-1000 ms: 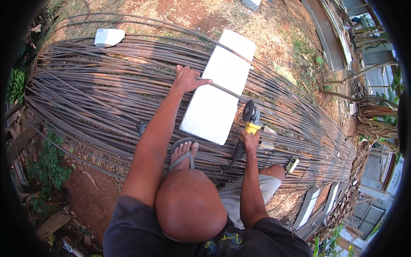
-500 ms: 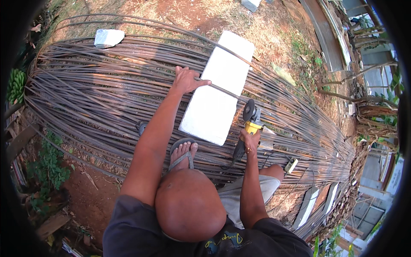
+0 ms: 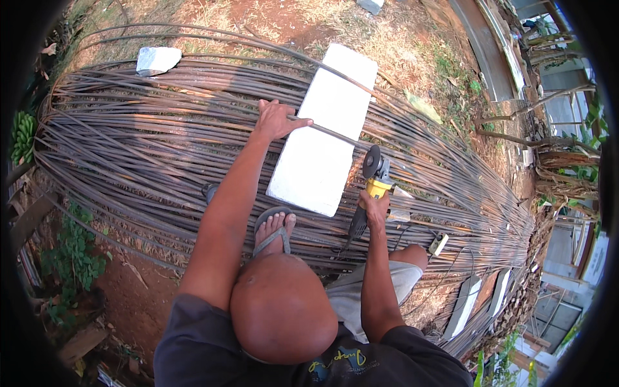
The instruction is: The person measures and cuts steel rods using a tape measure and an angle grinder. They position the rods on a white tile, measure lengths, and cut them with the grinder, then move the cut pieces aside.
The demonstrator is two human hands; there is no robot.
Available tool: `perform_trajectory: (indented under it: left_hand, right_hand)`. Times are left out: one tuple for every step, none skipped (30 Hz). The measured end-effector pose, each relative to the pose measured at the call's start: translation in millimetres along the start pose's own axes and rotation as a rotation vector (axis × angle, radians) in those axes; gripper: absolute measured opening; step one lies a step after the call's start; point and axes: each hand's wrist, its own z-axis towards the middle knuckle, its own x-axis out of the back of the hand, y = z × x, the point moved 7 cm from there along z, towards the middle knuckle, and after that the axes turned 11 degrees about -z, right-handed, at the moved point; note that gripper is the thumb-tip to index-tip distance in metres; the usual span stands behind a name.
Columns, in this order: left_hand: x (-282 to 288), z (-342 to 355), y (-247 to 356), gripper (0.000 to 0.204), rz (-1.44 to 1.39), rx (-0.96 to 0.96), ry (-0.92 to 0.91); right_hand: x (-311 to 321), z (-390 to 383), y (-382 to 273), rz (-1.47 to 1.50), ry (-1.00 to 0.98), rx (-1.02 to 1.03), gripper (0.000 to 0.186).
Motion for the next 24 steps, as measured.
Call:
perform_trajectory:
  left_hand:
    - [0.5, -0.3, 1.0, 0.098, -0.003, 0.006, -0.018]
    - [1.7, -0.1, 3.4, 0.098, 0.001, 0.004, -0.016]
    - [1.3, 0.7, 5.8, 0.098, 0.005, 0.001, -0.015]
    - [0.9, 1.7, 8.6, 0.098, 0.009, -0.004, -0.014]
    - [1.2, 2.9, 12.5, 0.097, -0.002, -0.016, 0.001]
    - [1.5, 1.9, 8.7, 0.097, -0.01, -0.018, 0.018]
    - [0.8, 1.0, 3.4, 0.097, -0.019, -0.02, 0.036]
    - [-2.9, -1.8, -0.6, 0.096, -0.011, -0.02, 0.05]
    - [-7.2, -3.1, -3.1, 0.096, -0.003, -0.026, 0.067]
    - [-2.8, -3.2, -4.0, 0.095, 0.003, -0.024, 0.095]
    - [4.3, 0.6, -7.4, 0.095, 0.003, -0.02, 0.092]
    - [2.5, 2.1, -6.1, 0.095, 0.001, -0.025, 0.067]
    - [-0.1, 2.7, -4.5, 0.095, -0.001, -0.028, 0.042]
    - [-1.2, -0.4, -4.1, 0.095, 0.018, -0.03, 0.056]
    - [-1.5, 0.3, -0.4, 0.096, 0.005, -0.035, 0.051]
    - [-1.2, 1.4, 3.0, 0.096, -0.005, -0.039, 0.044]
    - [-1.8, 2.4, 7.4, 0.097, -0.014, -0.043, 0.036]
    - [-1.6, 1.8, 5.3, 0.098, -0.007, -0.029, 0.029]
    - [-1.2, 2.5, 4.0, 0.098, 0.0, -0.017, 0.021]
    - [-1.5, 2.0, 3.0, 0.099, 0.008, -0.005, 0.012]
    - [-1.2, 1.8, 2.4, 0.099, 0.005, -0.003, 0.02]
    - [-0.8, 1.1, 0.9, 0.1, 0.003, -0.004, 0.028]
    - [-0.5, 0.4, -0.3, 0.1, 0.001, -0.004, 0.035]
    - [-0.1, 0.9, 0.2, 0.1, 0.004, -0.002, 0.026]
  right_hand:
    - [-0.2, -0.2, -0.9, 0.001, 0.0, -0.012, 0.038]
    - [-0.4, 0.2, -2.1, 0.001, -0.001, -0.023, 0.039]
    - [2.2, 4.5, 1.4, 0.017, 0.002, -0.019, 0.039]
    - [5.2, 11.0, 4.0, 0.032, 0.005, -0.015, 0.04]
    - [8.3, 17.4, 6.4, 0.047, 0.009, -0.01, 0.041]
    - [4.0, 20.4, -5.1, 0.053, 0.014, 0.012, 0.041]
    - [-0.6, 22.1, -25.5, 0.058, 0.018, 0.034, 0.041]
    - [-3.5, 20.0, -42.8, 0.063, 0.023, 0.056, 0.04]
    - [-0.9, 13.9, -45.3, 0.056, 0.013, 0.026, 0.04]
    - [3.6, 9.8, -44.7, 0.045, -0.008, 0.004, 0.04]
    - [4.5, 7.0, -43.9, 0.033, -0.03, -0.019, 0.04]
    - [9.7, 0.6, -35.2, 0.048, -0.023, -0.02, 0.04]
    - [14.4, -7.3, -24.5, 0.015, -0.007, -0.042, 0.04]
    - [17.6, -16.5, -13.3, -0.019, 0.008, -0.063, 0.041]
    - [22.9, -21.7, -4.7, -0.05, 0.028, -0.077, 0.041]
    - [25.2, -22.0, 6.3, -0.077, 0.038, -0.073, 0.043]
    - [29.6, -19.3, 16.5, -0.052, 0.03, -0.081, 0.043]
    - [26.2, -24.0, 11.6, -0.025, 0.013, -0.091, 0.043]
    - [22.9, -27.7, 8.6, 0.003, -0.003, -0.102, 0.044]
    - [22.5, -23.0, 21.7, -0.002, -0.004, -0.1, 0.042]
    - [20.1, -23.0, 17.3, 0.043, -0.012, -0.096, 0.042]
    - [16.0, -23.1, 9.2, 0.09, -0.017, -0.092, 0.041]
    - [11.9, -23.5, 1.0, 0.137, -0.023, -0.087, 0.041]
    - [11.1, -21.6, -3.5, 0.135, 0.0, -0.089, 0.04]
